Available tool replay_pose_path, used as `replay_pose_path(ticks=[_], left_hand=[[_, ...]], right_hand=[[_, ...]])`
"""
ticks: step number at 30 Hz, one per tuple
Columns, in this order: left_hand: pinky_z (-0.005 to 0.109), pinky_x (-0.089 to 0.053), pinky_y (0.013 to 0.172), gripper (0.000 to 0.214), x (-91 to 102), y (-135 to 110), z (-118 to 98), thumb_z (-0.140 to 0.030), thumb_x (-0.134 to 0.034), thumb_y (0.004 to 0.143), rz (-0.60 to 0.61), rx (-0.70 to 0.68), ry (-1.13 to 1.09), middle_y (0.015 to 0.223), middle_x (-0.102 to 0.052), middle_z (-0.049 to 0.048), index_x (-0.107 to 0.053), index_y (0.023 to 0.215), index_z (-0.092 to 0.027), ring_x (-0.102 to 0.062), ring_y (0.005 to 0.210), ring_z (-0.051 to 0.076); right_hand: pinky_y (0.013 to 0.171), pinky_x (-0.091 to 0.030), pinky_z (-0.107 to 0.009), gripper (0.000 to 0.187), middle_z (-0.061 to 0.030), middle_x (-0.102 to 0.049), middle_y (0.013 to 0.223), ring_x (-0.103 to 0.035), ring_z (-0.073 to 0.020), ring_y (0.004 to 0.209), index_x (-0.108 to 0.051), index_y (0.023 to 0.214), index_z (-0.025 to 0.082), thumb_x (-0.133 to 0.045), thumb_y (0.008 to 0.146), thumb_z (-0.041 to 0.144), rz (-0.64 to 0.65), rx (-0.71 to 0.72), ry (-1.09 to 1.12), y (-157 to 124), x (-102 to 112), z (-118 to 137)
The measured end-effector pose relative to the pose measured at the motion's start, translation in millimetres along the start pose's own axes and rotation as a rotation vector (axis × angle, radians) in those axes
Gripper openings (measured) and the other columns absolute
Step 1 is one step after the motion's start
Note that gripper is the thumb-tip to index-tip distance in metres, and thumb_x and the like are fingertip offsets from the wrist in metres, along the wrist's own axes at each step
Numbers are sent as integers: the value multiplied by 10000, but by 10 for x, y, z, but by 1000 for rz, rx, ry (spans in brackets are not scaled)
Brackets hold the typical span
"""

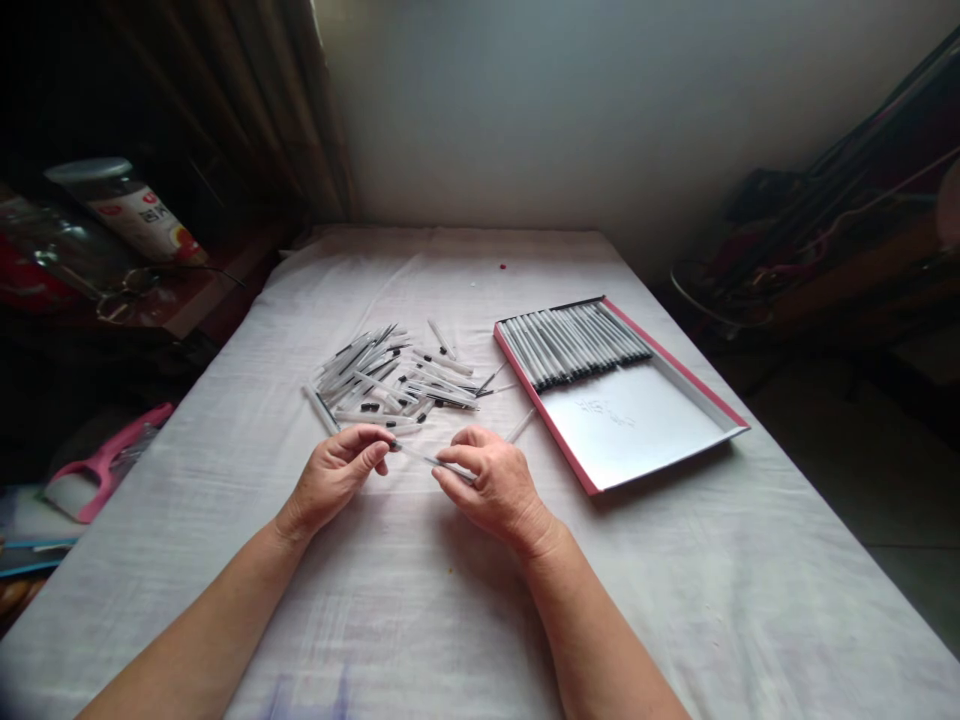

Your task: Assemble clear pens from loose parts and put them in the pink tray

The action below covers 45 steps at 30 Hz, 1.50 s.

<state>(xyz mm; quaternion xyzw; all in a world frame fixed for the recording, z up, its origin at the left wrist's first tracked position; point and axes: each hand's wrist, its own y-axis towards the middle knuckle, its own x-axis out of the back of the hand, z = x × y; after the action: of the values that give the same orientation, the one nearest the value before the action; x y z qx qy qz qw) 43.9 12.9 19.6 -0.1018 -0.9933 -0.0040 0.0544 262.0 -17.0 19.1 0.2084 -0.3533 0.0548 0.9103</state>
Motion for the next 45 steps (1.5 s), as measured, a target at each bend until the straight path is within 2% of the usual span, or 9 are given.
replay_pose_path(ticks=[5,8,15,25,30,33,36,39,45], left_hand=[[256,-480,657,220,191,245,16,-377,-638,800,-163,-175,353,858,-698,51,-691,898,-188,-603,691,152],[320,-475,796,197,296,408,21,-303,-607,814,-153,-310,704,987,-695,68,-702,960,-212,-624,833,200],[436,-418,870,261,266,578,10,-317,-591,836,3,-448,1194,1129,-658,107,-708,1054,-234,-567,1041,307],[415,-376,825,115,170,716,-170,-222,-571,827,218,-519,1396,847,-682,115,-683,814,-199,-596,891,289],[419,-373,822,172,171,790,-244,-192,-539,820,315,-534,1356,825,-657,128,-659,696,-192,-587,885,293],[403,-392,801,170,194,768,-257,-186,-521,825,304,-526,1406,869,-653,137,-677,759,-183,-584,892,290],[359,-419,762,202,220,654,-260,-247,-518,850,172,-471,1249,899,-649,108,-691,939,-193,-591,851,255],[304,-444,730,300,216,472,-248,-335,-510,874,46,-363,845,895,-635,65,-659,1103,-212,-591,778,191],[193,-454,563,366,114,156,-114,-473,-699,723,-173,12,-64,774,-618,-23,-597,954,-208,-596,654,102]], right_hand=[[545,-446,-246,176,-17,-590,670,-537,-120,550,-708,883,185,-612,836,326,-350,-131,84,-2,61,-17],[510,-433,-250,184,-1,-581,641,-507,-116,513,-654,897,184,-598,844,351,-474,-263,243,1,70,-36],[502,-466,-265,158,-14,-628,677,-558,-129,517,-590,859,194,-604,799,340,-498,-319,439,36,107,-28],[510,-474,-259,318,-77,-713,800,-628,-158,624,-654,939,165,-536,855,448,-393,-359,632,14,138,15],[470,-433,-242,318,-13,-611,622,-528,-118,507,-658,906,163,-515,859,443,-392,-394,619,19,105,-33],[459,-415,-221,261,17,-568,628,-499,-102,505,-609,904,181,-584,808,422,-456,-399,623,42,90,-66],[485,-436,-218,229,1,-597,699,-521,-104,559,-593,813,193,-656,746,403,-507,-394,607,62,88,-69],[492,-459,-231,222,-8,-636,699,-528,-107,546,-625,777,189,-688,708,390,-465,-430,659,70,87,-48],[450,-436,-230,262,-47,-711,711,-568,-119,523,-686,865,166,-674,717,382,-321,-463,783,49,67,-3]])
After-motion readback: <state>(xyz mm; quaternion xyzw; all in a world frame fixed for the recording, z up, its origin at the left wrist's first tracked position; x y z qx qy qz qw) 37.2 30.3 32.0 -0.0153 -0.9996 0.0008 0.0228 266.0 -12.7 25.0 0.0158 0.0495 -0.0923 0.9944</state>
